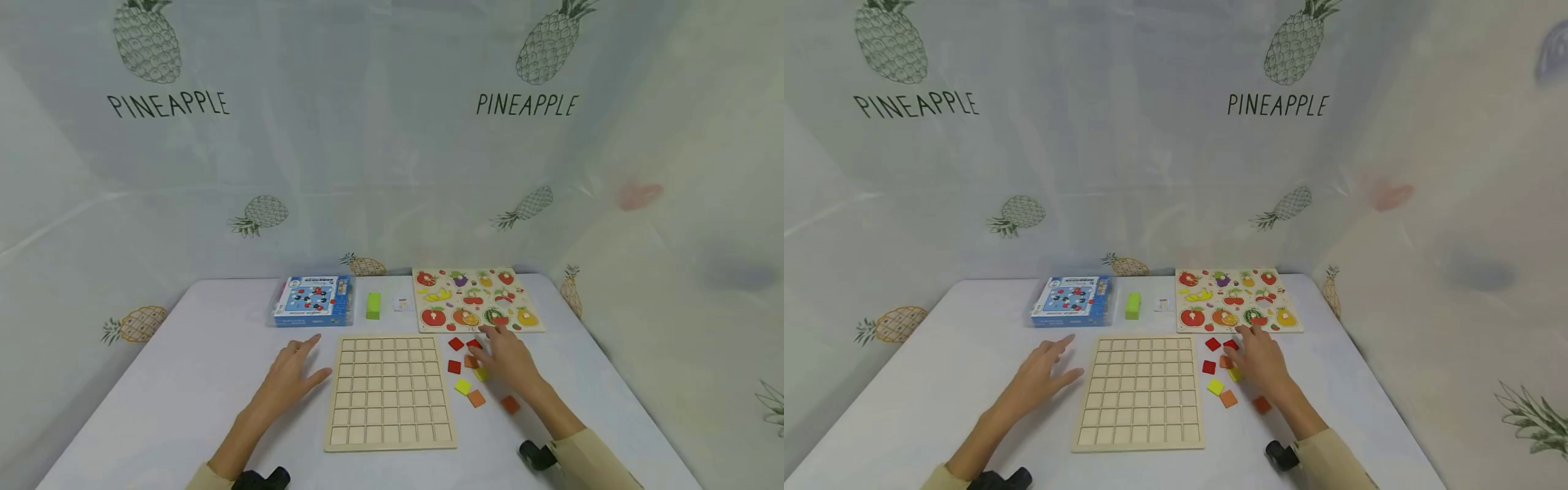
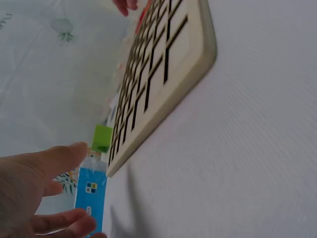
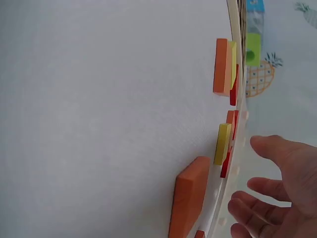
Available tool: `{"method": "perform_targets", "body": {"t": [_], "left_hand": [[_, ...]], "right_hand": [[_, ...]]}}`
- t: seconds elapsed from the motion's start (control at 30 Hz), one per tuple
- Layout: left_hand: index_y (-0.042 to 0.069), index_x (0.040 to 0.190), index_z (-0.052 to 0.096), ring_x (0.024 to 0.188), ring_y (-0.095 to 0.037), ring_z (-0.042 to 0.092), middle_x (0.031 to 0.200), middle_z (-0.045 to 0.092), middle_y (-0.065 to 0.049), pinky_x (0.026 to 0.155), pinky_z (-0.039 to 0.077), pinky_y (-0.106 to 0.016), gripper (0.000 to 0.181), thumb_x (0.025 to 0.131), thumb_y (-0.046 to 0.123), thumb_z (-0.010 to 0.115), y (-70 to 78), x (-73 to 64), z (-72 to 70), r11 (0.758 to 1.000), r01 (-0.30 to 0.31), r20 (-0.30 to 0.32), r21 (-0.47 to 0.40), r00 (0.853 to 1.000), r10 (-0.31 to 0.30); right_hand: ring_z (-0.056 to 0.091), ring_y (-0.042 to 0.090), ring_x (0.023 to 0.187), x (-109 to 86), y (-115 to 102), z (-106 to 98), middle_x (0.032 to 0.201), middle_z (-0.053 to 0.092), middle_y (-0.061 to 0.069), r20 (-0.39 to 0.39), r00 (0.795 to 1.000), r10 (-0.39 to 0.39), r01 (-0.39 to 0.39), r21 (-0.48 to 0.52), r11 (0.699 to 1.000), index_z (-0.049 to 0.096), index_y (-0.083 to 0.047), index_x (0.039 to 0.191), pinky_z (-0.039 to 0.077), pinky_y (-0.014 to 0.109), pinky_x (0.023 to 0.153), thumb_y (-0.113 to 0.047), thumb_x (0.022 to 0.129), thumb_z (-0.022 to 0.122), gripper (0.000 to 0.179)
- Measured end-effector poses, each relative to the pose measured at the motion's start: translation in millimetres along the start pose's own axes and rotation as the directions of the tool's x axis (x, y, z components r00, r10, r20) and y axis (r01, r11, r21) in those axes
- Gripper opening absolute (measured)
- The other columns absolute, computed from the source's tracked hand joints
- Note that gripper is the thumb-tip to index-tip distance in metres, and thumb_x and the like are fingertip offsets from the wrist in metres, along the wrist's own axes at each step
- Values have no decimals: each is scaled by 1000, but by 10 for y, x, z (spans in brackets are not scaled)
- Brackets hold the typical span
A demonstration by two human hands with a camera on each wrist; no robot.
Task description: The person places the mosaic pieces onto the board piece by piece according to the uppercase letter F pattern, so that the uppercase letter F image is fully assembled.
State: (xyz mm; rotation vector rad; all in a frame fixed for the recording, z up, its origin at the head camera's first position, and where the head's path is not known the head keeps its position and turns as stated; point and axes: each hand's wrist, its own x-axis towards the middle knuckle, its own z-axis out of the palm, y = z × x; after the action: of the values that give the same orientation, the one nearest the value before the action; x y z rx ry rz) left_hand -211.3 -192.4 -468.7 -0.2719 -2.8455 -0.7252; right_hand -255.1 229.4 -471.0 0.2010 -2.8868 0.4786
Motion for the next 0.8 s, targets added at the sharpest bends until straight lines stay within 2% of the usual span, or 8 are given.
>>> {"method": "perform_targets", "body": {"t": [0.13, 0.23, 0.37, 0.5, 0.63, 0.8], "left_hand": [[12, 140, 54, 83, -15, 56, 103, 61, -9, 64, 50, -26, 66, 82, 32, 79, 48, 31, 19, 996, 55, 74, -70, 996, -50], [11, 135, 58, 73, -10, 54, 96, 62, -6, 55, 46, -19, 61, 80, 24, 81, 63, 37, 49, 989, 78, 112, -127, 992, -64], [8, 133, 60, 62, -8, 57, 90, 62, -5, 48, 50, -19, 56, 81, 17, 80, 44, 40, 77, 967, 95, 170, -235, 984, -55], [5, 133, 59, 51, -10, 59, 87, 60, -4, 44, 53, -21, 54, 83, 14, 78, 24, 57, 97, 945, 86, 218, -315, 976, -17], [1, 130, 60, 47, -11, 60, 84, 60, -5, 42, 54, -22, 50, 84, 12, 77, 12, 72, 116, 926, 74, 250, -370, 968, 23], [-3, 126, 63, 47, -13, 63, 82, 60, -5, 42, 54, -23, 47, 83, 11, 77, 2, 51, 140, 911, 82, 284, -405, 958, 40]], "right_hand": [[61, 26, 91, 53, 44, 22, 110, 66, 15, 41, 998, 40, -42, 46, 998, 63, -4, 124, 60, 43, 78, -32, 85, 77, 50], [58, 21, 84, 100, 65, 26, 103, 68, 11, 80, 995, 58, -65, 93, 994, 67, -5, 119, 58, 37, 73, -30, 84, 78, 45], [56, 18, 79, 156, 90, 27, 95, 68, 7, 124, 990, 71, -88, 137, 987, 69, -4, 116, 56, 32, 70, -29, 83, 79, 42], [54, 16, 74, 207, 122, 23, 89, 67, 4, 140, 988, 68, -89, 151, 985, 71, -5, 113, 52, 28, 67, -28, 83, 79, 39], [56, 16, 75, 240, 128, 18, 87, 68, 4, 143, 988, 51, -73, 153, 986, 72, -4, 110, 55, 29, 69, -28, 83, 79, 37], [59, 16, 78, 242, 95, 16, 91, 71, 5, 162, 986, 35, -58, 141, 988, 72, -4, 108, 59, 35, 74, -29, 82, 80, 38]]}}
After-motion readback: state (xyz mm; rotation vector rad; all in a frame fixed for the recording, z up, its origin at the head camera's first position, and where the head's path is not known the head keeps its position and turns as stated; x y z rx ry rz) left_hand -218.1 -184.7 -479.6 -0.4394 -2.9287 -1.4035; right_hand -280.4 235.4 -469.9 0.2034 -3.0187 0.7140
